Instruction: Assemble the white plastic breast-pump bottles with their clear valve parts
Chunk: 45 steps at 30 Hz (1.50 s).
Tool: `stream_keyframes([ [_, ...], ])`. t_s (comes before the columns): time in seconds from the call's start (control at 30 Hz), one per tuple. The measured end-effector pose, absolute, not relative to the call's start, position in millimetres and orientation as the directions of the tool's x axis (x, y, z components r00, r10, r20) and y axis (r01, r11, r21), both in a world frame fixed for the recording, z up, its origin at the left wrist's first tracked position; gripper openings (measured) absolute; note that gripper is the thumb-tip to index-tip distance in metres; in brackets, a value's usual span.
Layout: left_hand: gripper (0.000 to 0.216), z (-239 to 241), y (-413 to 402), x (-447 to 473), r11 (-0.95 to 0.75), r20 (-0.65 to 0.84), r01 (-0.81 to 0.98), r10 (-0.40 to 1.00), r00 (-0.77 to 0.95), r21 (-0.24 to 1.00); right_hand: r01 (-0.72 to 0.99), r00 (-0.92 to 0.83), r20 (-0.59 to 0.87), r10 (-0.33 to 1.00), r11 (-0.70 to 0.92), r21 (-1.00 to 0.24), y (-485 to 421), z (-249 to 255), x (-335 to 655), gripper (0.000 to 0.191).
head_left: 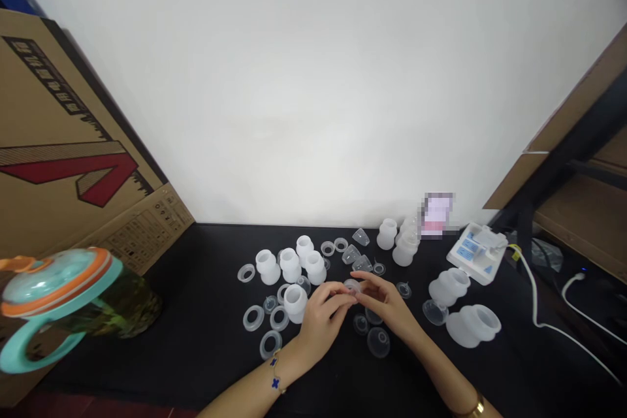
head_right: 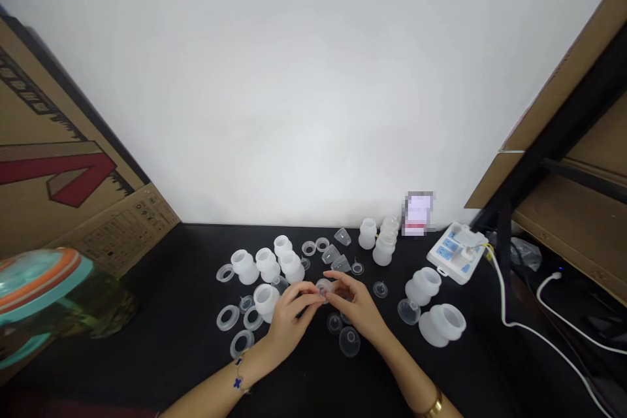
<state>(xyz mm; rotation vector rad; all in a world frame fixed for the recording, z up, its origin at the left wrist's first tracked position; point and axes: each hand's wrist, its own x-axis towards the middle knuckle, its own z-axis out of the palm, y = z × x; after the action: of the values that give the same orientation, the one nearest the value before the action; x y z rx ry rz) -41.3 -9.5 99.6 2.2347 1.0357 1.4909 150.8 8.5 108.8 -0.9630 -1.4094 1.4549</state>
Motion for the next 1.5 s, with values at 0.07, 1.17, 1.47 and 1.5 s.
stream_keyframes([
  [0.07,0.017,99.3,-10.1,-41.7,-0.690,0.674,0.429,0.705,0.219,0.583,-0.094,-0.312,0.035,0.949,0.006,-0.996,9.1,108.8,150.9,0.041],
  [1.17,0.035,97.8,-9.7,-41.9,-0.511,0.487,0.312,0.859,0.158,0.801,-0.273,-0.334,-0.127,0.934,-0.225,-0.935,3.4,134.4,148.8,0.037],
  [1.47,0.036,97.8,-10.3,-42.0,-0.515,0.491,0.309,0.857,0.158,0.799,-0.281,-0.406,-0.074,0.911,-0.202,-0.938,0.0,138.9,146.7,0.031],
  [1.5,0.036,97.7,-10.3,-41.9,-0.515,0.491,0.310,0.857,0.158,0.799,-0.290,-0.405,-0.074,0.911,-0.205,-0.935,-0.3,138.4,146.5,0.031],
])
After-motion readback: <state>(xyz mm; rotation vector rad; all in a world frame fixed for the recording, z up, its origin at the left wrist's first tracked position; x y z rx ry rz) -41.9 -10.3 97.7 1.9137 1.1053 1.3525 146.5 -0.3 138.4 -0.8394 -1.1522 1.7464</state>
